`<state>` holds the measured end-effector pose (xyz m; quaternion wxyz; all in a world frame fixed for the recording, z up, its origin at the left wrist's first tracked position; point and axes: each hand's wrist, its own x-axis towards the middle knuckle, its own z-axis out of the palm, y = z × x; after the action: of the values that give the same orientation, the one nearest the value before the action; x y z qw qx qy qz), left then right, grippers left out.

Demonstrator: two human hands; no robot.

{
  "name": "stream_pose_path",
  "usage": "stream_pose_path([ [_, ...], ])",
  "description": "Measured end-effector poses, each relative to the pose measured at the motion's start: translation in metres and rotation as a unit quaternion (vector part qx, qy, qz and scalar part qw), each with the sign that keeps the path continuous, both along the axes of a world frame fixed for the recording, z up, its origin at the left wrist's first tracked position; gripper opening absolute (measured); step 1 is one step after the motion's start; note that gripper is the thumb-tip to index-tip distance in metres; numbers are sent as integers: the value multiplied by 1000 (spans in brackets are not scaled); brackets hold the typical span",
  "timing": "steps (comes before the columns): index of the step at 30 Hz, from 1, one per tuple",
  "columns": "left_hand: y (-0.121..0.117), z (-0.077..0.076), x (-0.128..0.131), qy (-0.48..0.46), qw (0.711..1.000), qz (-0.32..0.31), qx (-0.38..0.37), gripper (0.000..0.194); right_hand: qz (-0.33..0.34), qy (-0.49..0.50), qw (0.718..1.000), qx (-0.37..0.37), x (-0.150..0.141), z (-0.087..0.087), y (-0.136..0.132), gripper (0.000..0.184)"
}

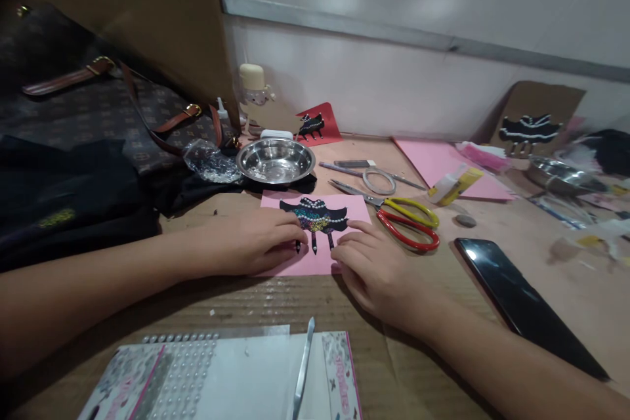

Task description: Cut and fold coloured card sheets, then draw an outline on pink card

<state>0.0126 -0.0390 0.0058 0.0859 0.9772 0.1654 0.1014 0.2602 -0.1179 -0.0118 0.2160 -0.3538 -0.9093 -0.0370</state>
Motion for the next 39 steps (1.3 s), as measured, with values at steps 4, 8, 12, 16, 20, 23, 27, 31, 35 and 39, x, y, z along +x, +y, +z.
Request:
stream_pose_path([
  [4, 4, -6, 1, -52, 993, 28, -99, 14, 4, 2, 1000, -3, 2, -1, 1, 9],
  [8, 8, -16, 4, -98, 987, 33, -123, 13, 0, 1, 1000, -6, 2, -1, 1, 9],
  [12, 7, -16, 5, -90, 987, 47, -128, 12, -1, -2, 1000, -12, 1, 0, 0, 9],
  [16, 5, -14, 5, -82, 987, 58, -124, 13, -1, -1, 1000, -8, 0, 1, -1, 9],
  [20, 6, -14, 5, -83, 988, 52, -118, 14, 0, -4, 1000, -11, 0, -2, 1, 9],
  [23, 6, -13, 4, -73, 992, 48, -89, 14, 2, 0, 1000, -2, 1, -3, 2, 8],
  [27, 5, -10, 1, -26, 999, -11, 23, 14, 6, 2, 1000, 5, 1, -2, 2, 10],
  [31, 3, -8, -2, -15, 996, -47, 76, 21, 7, 4, 1000, 1, 1, -1, 1, 12],
  [35, 1, -8, -2, -23, 996, -39, 81, 23, 5, 8, 1000, -1, 1, -2, 1, 12],
  [39, 0, -11, 1, -20, 992, -47, 113, 25, 9, 11, 1000, 2, 1, -1, 1, 12],
])
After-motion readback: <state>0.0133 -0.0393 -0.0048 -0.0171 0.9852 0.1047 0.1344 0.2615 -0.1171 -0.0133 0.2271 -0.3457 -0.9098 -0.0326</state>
